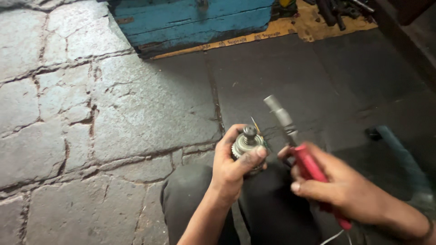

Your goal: The person uses pliers and a screwdriver to manipulate and disassemble parts of a mechanical gear-like component while sitting on the floor.

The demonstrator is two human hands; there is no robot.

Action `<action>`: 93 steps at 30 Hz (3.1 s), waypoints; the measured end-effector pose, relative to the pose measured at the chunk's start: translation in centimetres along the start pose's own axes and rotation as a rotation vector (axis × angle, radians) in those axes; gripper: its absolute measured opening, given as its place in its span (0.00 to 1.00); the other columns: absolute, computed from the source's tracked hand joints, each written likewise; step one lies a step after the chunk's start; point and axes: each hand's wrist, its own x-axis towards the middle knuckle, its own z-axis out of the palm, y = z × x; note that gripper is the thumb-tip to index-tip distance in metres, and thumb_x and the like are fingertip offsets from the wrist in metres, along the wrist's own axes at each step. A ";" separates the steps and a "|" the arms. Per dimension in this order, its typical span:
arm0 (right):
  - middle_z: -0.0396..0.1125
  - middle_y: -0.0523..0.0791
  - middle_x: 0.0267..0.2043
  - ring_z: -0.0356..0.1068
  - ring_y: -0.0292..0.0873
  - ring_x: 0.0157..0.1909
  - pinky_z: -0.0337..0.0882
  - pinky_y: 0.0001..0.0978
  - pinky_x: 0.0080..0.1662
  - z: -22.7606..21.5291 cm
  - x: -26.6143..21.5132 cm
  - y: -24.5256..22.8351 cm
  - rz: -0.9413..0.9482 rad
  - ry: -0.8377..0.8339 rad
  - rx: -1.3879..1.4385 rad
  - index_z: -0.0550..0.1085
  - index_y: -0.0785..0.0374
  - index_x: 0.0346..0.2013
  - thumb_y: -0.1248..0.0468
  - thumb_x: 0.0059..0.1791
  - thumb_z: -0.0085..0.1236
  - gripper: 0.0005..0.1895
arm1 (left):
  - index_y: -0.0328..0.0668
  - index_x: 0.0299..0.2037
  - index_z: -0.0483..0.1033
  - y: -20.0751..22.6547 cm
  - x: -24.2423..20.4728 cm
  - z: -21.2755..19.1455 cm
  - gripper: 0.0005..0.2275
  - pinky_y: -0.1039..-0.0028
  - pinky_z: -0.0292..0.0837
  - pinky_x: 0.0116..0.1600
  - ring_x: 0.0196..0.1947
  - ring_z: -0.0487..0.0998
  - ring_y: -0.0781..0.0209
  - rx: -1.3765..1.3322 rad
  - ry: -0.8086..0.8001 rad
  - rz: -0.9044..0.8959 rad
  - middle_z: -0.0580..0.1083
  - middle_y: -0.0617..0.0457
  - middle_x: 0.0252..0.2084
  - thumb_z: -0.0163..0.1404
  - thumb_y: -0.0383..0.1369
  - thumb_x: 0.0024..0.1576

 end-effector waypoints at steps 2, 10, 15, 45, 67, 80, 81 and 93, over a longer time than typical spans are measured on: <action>0.62 0.42 0.33 0.62 0.34 0.32 0.69 0.29 0.35 -0.2 -0.7 1.6 -0.104 0.185 -0.216 0.64 0.56 0.68 0.65 0.50 0.62 0.32 | 0.33 0.45 0.74 -0.2 -0.2 -0.6 0.18 0.75 0.76 0.39 0.32 0.78 0.64 -0.063 -0.037 0.001 0.77 0.48 0.34 0.50 0.44 0.60; 0.67 0.43 0.42 0.72 0.38 0.39 0.75 0.34 0.41 1.3 -2.1 -1.5 -0.021 0.219 -0.337 0.60 0.56 0.71 0.61 0.49 0.61 0.36 | 0.29 0.40 0.76 -1.2 -0.1 -1.3 0.25 0.72 0.77 0.33 0.25 0.78 0.59 -0.062 0.029 -0.040 0.77 0.43 0.28 0.43 0.50 0.65; 0.72 0.53 0.40 0.76 0.46 0.38 0.80 0.41 0.40 6.9 -4.0 -2.2 -0.458 0.526 0.160 0.58 0.65 0.70 0.67 0.52 0.52 0.31 | 0.29 0.39 0.76 -1.9 0.0 -1.4 0.25 0.72 0.76 0.32 0.24 0.78 0.59 -0.050 0.069 0.003 0.77 0.43 0.28 0.41 0.50 0.66; 0.67 0.54 0.39 0.73 0.46 0.37 0.76 0.39 0.42 10.9 -1.4 0.3 -0.417 0.216 0.550 0.63 0.68 0.59 0.75 0.48 0.56 0.25 | 0.27 0.38 0.76 -1.6 0.0 -1.4 0.27 0.76 0.75 0.36 0.28 0.79 0.63 0.056 0.193 0.185 0.78 0.46 0.29 0.34 0.48 0.69; 0.69 0.42 0.28 0.71 0.48 0.25 0.69 0.40 0.27 5.8 -1.6 -5.1 -0.709 0.368 -1.031 0.73 0.57 0.42 0.67 0.39 0.63 0.18 | 0.27 0.37 0.80 -0.8 0.2 -0.6 0.25 0.75 0.74 0.38 0.29 0.78 0.64 0.436 0.454 0.354 0.79 0.49 0.29 0.31 0.39 0.69; 0.70 0.45 0.26 0.74 0.51 0.27 0.70 0.41 0.27 6.1 -1.0 -4.2 -0.667 0.358 -0.883 0.71 0.59 0.38 0.67 0.44 0.65 0.12 | 0.30 0.39 0.80 0.9 -0.9 0.4 0.21 0.69 0.77 0.38 0.29 0.84 0.54 0.804 0.491 0.482 0.80 0.43 0.28 0.34 0.39 0.65; 0.72 0.48 0.26 0.75 0.55 0.27 0.70 0.42 0.26 6.1 -0.8 -4.1 -0.496 0.459 -0.843 0.70 0.61 0.35 0.67 0.43 0.64 0.11 | 0.30 0.40 0.80 1.1 -0.9 0.4 0.21 0.69 0.78 0.39 0.30 0.85 0.53 0.828 0.491 0.504 0.80 0.42 0.28 0.34 0.39 0.65; 0.64 0.48 0.33 0.64 0.39 0.31 0.67 0.34 0.34 1.2 -1.6 1.6 -0.172 0.249 -0.040 0.67 0.67 0.58 0.72 0.47 0.62 0.25 | 0.30 0.36 0.80 0.5 -0.8 -0.5 0.24 0.69 0.77 0.41 0.30 0.84 0.54 0.792 0.487 0.456 0.81 0.44 0.29 0.33 0.42 0.66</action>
